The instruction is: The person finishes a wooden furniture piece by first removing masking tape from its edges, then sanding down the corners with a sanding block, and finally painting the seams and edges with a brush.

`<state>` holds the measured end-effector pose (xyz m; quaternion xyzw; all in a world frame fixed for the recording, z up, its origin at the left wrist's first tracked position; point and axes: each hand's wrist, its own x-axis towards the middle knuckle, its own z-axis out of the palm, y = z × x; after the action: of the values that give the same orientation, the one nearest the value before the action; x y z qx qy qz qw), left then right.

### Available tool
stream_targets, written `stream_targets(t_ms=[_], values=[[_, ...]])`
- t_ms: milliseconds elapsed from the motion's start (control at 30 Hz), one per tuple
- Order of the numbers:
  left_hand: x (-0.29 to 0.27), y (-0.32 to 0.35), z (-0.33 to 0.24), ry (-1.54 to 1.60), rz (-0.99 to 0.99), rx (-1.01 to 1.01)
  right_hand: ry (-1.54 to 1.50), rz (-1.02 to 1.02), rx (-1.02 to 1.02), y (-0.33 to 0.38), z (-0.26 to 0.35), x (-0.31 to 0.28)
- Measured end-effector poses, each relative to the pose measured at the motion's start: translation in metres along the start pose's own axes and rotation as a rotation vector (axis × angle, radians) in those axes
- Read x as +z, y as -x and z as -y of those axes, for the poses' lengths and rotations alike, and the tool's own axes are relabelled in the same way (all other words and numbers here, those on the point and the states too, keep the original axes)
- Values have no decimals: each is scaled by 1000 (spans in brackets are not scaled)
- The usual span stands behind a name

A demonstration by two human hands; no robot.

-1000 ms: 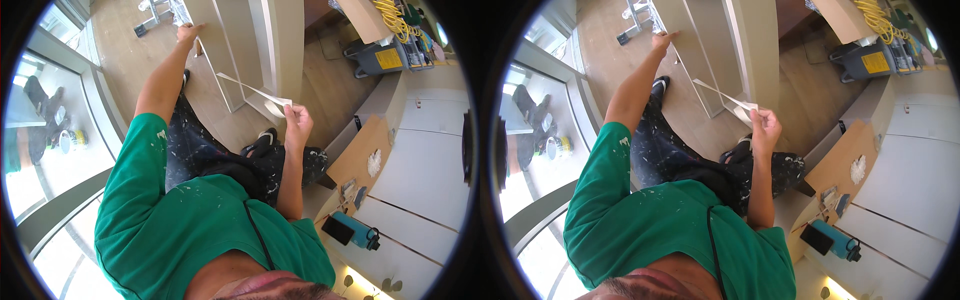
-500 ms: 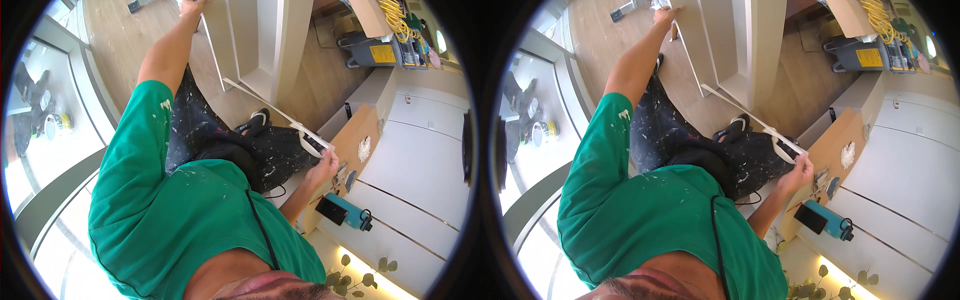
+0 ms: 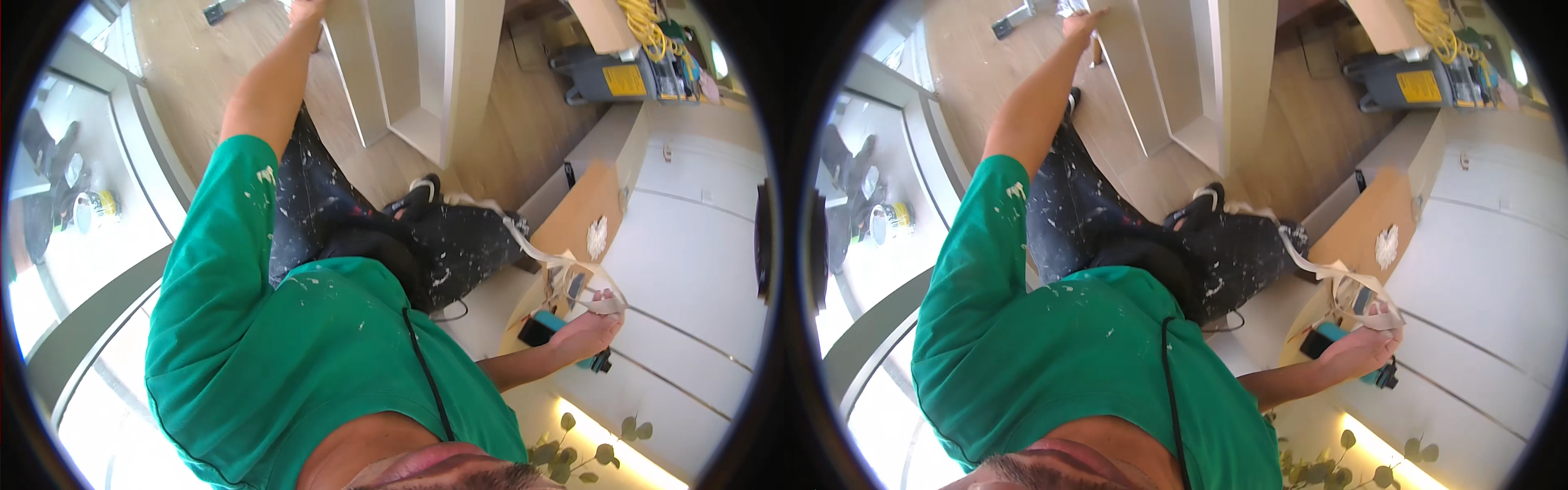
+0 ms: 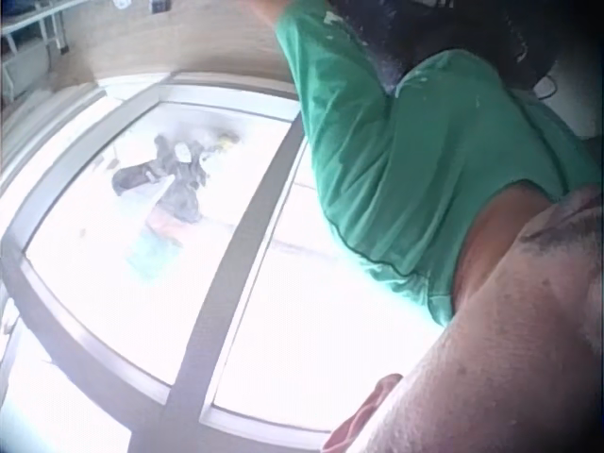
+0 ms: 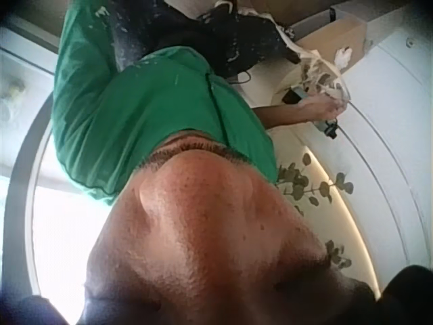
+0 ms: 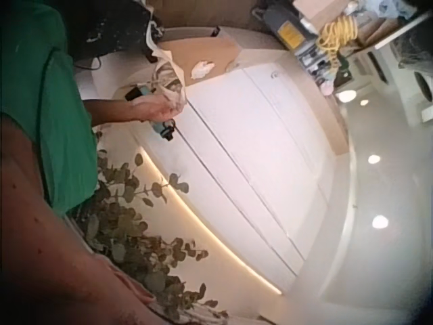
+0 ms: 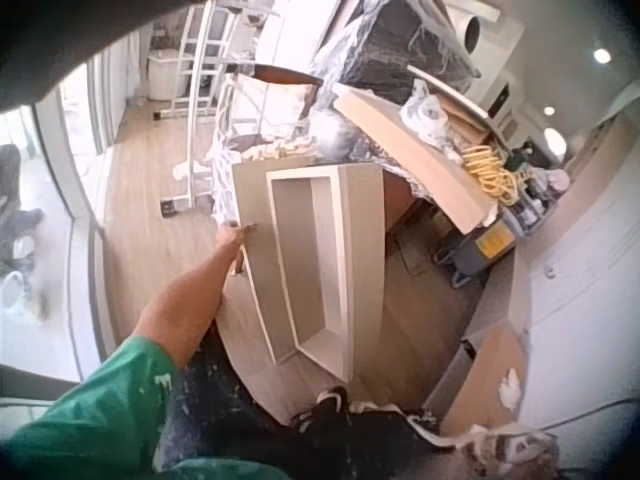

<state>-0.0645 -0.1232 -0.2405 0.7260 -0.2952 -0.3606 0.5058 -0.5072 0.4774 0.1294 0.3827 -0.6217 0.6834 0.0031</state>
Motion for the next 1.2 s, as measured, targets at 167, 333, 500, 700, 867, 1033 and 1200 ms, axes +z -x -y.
stream_targets(t_ms=[167, 333, 500, 700, 867, 1033, 1200], values=[[-15, 50, -34, 86, 55, -66, -61, 142, -83, -11, -45, 16], [-21, 79, -76, 4, -450, 210, -218, -259, -76, -40, -11, 48], [-25, 106, -153, 186, -373, 850, -329, -39, -20, -52, -17, 66], [-11, 118, -266, 144, 530, 1027, -367, 711, 422, -26, -99, 204], [1, 103, -329, -227, 896, 1115, -58, 831, 244, -5, -196, 295], [6, 131, -356, -533, 1020, 1125, 177, 896, 169, -5, -242, 331], [-16, 127, -357, -548, 1022, 1067, 218, 893, 17, 6, -253, 335]])
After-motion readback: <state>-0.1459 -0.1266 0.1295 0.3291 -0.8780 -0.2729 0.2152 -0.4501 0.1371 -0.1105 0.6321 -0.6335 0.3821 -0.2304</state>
